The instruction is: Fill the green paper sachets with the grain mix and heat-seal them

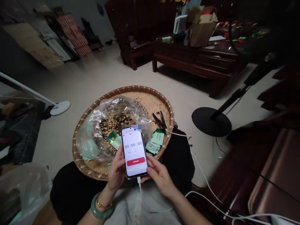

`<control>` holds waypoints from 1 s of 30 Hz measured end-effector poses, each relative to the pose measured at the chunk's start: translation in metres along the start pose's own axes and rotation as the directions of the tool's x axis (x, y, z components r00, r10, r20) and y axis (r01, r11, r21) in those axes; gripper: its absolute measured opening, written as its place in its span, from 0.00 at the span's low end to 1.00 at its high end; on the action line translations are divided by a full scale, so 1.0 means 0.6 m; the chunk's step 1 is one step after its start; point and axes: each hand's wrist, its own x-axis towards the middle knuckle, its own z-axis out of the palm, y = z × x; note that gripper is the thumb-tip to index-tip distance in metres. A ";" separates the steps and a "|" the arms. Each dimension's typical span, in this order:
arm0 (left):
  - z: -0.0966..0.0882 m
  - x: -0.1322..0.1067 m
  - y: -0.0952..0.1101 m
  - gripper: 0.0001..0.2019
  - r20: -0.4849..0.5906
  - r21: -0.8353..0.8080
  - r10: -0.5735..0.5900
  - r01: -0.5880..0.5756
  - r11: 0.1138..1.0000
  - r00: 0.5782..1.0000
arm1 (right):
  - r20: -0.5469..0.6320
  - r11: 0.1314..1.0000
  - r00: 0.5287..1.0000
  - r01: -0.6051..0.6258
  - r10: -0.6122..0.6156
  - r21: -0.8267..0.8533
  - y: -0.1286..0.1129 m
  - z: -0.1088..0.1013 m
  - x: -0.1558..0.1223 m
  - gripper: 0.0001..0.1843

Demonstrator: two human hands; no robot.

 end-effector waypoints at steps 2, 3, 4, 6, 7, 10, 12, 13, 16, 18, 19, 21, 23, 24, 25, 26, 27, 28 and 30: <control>-0.007 -0.004 0.006 0.39 0.034 -0.008 -0.025 0.026 1.000 0.999 | 0.009 1.000 1.000 -0.004 0.004 0.003 0.002 0.006 0.007 0.27; -0.010 -0.005 0.009 0.40 0.040 -0.008 -0.028 0.028 1.000 0.999 | 0.012 1.000 1.000 -0.008 0.008 0.002 0.004 0.009 0.011 0.28; -0.014 -0.006 0.012 0.41 0.039 -0.008 -0.024 0.025 1.000 0.999 | 0.017 1.000 1.000 -0.013 0.013 0.002 0.006 0.013 0.015 0.28; -0.024 -0.007 0.018 0.42 0.033 -0.010 -0.013 0.013 1.000 0.999 | 0.034 1.000 0.999 -0.022 0.022 0.006 0.010 0.020 0.022 0.27; -0.029 -0.008 0.020 0.42 0.031 -0.014 -0.007 0.007 1.000 0.999 | 0.043 1.000 0.999 -0.026 0.026 0.009 0.013 0.024 0.025 0.27; -0.043 -0.010 0.026 0.42 0.027 -0.025 -0.003 0.003 1.000 1.000 | 0.061 0.999 0.998 -0.030 0.029 0.023 0.021 0.033 0.032 0.28; -0.051 -0.012 0.028 0.42 0.022 -0.022 -0.009 0.009 1.000 1.000 | 0.062 0.999 0.998 -0.032 0.030 0.031 0.025 0.039 0.034 0.28; -0.054 -0.013 0.028 0.42 0.017 -0.017 -0.011 0.012 1.000 1.000 | 0.059 0.999 0.998 -0.034 0.032 0.032 0.026 0.041 0.035 0.28; -0.061 -0.014 0.029 0.41 0.002 -0.005 -0.021 0.021 1.000 1.000 | 0.050 0.999 0.998 -0.037 0.036 0.033 0.027 0.047 0.035 0.27; -0.062 -0.014 0.029 0.41 -0.006 0.006 -0.025 0.025 1.000 1.000 | 0.044 0.999 0.998 -0.035 0.033 0.035 0.027 0.050 0.034 0.27; -0.061 -0.014 0.029 0.41 -0.007 0.012 -0.027 0.027 1.000 1.000 | 0.040 0.999 0.999 -0.033 0.032 0.035 0.027 0.050 0.034 0.26; -0.059 -0.013 0.029 0.41 -0.010 0.018 -0.024 0.024 1.000 1.000 | 0.032 0.999 0.999 -0.031 0.029 0.037 0.026 0.050 0.033 0.27; -0.055 -0.012 0.030 0.40 -0.023 0.016 -0.013 0.013 1.000 1.000 | 0.034 0.999 0.999 -0.023 0.022 0.049 0.026 0.049 0.033 0.26; -0.054 -0.012 0.031 0.40 -0.030 0.015 -0.006 0.007 1.000 1.000 | 0.038 0.998 0.999 -0.019 0.017 0.057 0.026 0.049 0.032 0.26; -0.052 -0.012 0.031 0.40 -0.038 0.016 -0.001 0.002 1.000 0.999 | 0.041 0.998 0.999 -0.016 0.013 0.062 0.025 0.048 0.032 0.25; -0.051 -0.012 0.031 0.40 -0.044 0.019 0.002 -0.002 1.000 0.999 | 0.043 0.998 0.999 -0.015 0.013 0.062 0.025 0.048 0.032 0.25; -0.050 -0.012 0.032 0.40 -0.048 0.023 0.003 -0.002 1.000 0.999 | 0.042 0.998 0.999 -0.018 0.016 0.055 0.024 0.048 0.031 0.25; -0.049 -0.012 0.032 0.40 -0.051 0.026 0.002 -0.001 1.000 0.999 | 0.039 0.999 0.999 -0.022 0.020 0.046 0.024 0.047 0.031 0.26; -0.048 -0.012 0.032 0.40 -0.050 0.028 -0.001 0.003 1.000 0.999 | 0.033 0.999 0.999 -0.029 0.028 0.028 0.023 0.047 0.030 0.28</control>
